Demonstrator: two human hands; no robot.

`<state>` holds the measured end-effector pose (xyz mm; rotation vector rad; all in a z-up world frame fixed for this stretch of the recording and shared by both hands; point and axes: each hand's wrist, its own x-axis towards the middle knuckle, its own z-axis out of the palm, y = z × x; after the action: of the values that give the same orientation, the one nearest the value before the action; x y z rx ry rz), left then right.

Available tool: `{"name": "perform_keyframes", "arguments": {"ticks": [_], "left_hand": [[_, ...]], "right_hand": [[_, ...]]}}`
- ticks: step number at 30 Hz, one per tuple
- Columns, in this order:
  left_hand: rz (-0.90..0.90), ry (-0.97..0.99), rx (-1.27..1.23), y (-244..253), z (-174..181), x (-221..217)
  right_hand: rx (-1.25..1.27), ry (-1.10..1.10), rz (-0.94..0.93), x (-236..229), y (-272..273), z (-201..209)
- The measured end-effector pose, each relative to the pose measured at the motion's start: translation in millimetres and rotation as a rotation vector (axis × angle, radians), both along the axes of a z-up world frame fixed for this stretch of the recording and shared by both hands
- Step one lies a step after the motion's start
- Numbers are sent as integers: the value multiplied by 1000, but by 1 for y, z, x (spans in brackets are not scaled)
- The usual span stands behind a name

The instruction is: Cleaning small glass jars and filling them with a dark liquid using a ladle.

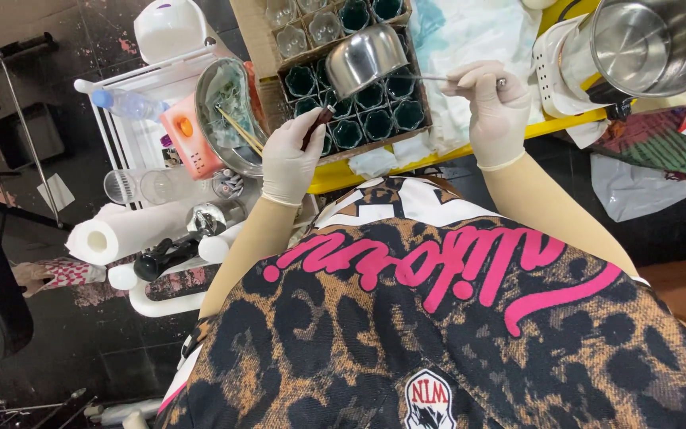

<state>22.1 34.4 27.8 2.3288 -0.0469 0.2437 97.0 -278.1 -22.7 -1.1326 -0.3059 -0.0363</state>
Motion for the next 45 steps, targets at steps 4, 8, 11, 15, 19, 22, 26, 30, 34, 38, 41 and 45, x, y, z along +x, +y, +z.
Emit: {"name": "perform_keyframes", "arguments": {"ticks": [4, 8, 11, 15, 19, 22, 26, 30, 34, 38, 41, 45], "left_hand": [[-1, -58, 9, 1, -8, 0], [-1, -40, 23, 1, -11, -2], [4, -20, 3, -2, -5, -3], [-24, -36, 7, -3, -4, -4], [-32, -26, 0, -2, -5, -5], [-35, -49, 9, 0, -6, -5], [-47, -70, 31, 2, -10, -5], [-30, -50, 29, 5, -12, -6], [-13, -32, 7, 5, -11, -5], [0, -39, 2, 6, -18, -4], [3, -52, -22, 7, -18, -4], [18, -34, -33, 8, -21, -4]], "right_hand": [[108, 67, -31, -2, 0, -3], [130, 135, -12, -3, -2, -11], [156, 153, 0, -4, -5, -19], [154, 139, 18, -5, -3, -14], [131, 96, 11, -7, -4, -14], [124, 94, -28, -7, -2, -5], [-64, 15, 70, -7, 1, 8], [-242, -100, 57, -6, -7, 7], [-265, -110, 77, -7, -9, 21], [-283, -144, 69, -10, -6, 23], [-260, -121, 74, -13, -9, 14], [-187, -79, 88, -16, -11, 12]]}}
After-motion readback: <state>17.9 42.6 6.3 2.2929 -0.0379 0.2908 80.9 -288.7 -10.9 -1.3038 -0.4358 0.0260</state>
